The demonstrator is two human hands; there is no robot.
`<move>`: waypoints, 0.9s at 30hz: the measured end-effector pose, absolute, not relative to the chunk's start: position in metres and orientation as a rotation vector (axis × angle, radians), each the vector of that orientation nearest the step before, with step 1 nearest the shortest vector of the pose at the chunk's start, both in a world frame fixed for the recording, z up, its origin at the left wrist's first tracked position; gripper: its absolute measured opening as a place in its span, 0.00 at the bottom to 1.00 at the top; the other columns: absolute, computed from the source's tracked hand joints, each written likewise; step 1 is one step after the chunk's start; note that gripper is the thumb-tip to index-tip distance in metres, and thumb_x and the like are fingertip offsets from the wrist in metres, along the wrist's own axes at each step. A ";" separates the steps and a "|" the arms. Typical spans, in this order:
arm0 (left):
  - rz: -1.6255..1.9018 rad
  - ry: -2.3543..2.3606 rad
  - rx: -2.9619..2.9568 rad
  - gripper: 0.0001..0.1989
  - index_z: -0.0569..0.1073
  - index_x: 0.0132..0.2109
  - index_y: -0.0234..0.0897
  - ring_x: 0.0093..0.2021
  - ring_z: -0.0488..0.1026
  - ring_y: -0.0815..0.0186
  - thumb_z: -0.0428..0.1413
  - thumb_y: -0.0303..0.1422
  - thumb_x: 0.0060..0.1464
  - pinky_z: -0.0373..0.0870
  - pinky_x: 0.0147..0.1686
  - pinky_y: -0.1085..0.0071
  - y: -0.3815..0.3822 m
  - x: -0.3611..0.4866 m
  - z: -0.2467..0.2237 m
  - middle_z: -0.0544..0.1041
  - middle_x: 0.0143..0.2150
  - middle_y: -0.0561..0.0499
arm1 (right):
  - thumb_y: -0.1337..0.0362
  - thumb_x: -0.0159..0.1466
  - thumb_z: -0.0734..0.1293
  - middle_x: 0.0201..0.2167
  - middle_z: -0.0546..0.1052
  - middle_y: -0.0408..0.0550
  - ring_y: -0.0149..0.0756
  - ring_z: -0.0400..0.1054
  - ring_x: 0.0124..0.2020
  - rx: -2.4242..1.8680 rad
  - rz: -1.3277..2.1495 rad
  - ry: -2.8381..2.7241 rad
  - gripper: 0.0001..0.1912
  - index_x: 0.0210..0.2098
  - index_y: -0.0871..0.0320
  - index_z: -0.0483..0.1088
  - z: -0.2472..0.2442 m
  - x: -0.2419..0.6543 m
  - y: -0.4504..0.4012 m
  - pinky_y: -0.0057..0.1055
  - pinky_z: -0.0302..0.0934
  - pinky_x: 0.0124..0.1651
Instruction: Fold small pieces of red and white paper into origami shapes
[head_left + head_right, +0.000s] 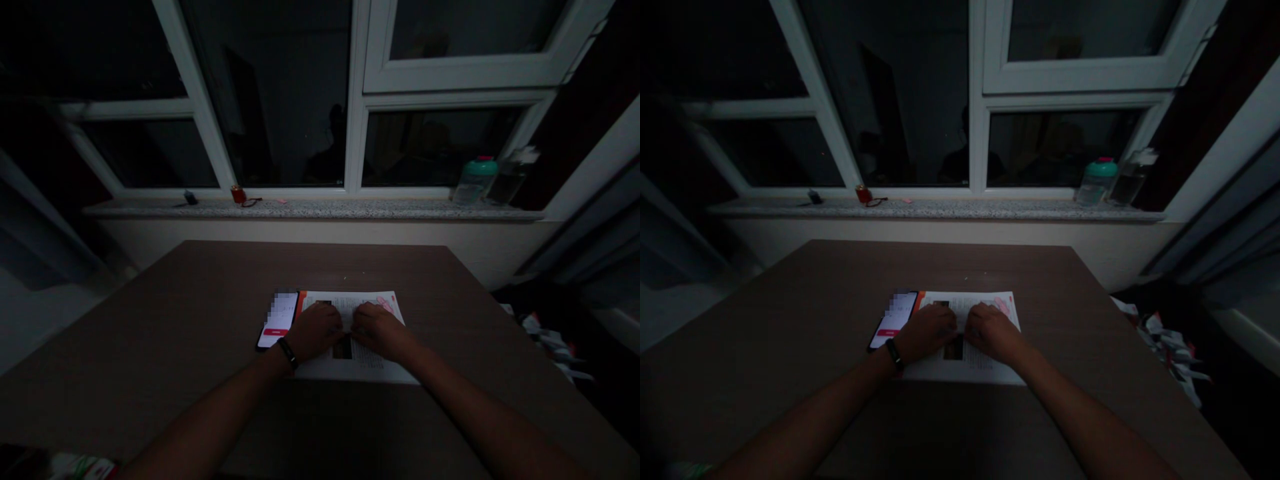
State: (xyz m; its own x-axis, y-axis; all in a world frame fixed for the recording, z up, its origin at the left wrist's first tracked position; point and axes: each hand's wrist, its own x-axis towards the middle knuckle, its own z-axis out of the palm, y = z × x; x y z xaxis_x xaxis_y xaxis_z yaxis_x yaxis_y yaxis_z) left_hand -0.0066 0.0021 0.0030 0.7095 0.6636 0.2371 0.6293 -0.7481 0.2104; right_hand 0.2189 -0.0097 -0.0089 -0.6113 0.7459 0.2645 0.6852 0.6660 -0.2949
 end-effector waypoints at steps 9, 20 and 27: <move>0.494 1.135 2.673 0.06 0.74 0.39 0.36 0.45 0.70 0.61 0.56 0.34 0.63 0.64 0.46 0.66 0.013 -0.005 -0.008 0.75 0.41 0.49 | 0.64 0.66 0.67 0.32 0.74 0.46 0.38 0.68 0.39 -1.218 0.366 -2.314 0.06 0.32 0.57 0.72 -0.024 0.216 0.001 0.42 0.51 0.56; 0.642 1.188 2.491 0.02 0.74 0.38 0.37 0.43 0.70 0.63 0.60 0.27 0.57 0.65 0.44 0.68 0.016 -0.002 -0.009 0.75 0.39 0.51 | 0.66 0.63 0.67 0.30 0.74 0.41 0.34 0.68 0.34 -1.342 0.472 -2.233 0.04 0.30 0.56 0.71 -0.025 0.213 0.005 0.47 0.42 0.61; 0.661 1.185 2.475 0.03 0.75 0.39 0.37 0.44 0.69 0.63 0.60 0.26 0.56 0.64 0.45 0.67 0.018 -0.001 -0.016 0.74 0.40 0.51 | 0.68 0.61 0.67 0.28 0.72 0.41 0.33 0.66 0.33 -1.314 0.514 -2.243 0.04 0.29 0.57 0.70 -0.028 0.212 0.008 0.34 0.54 0.48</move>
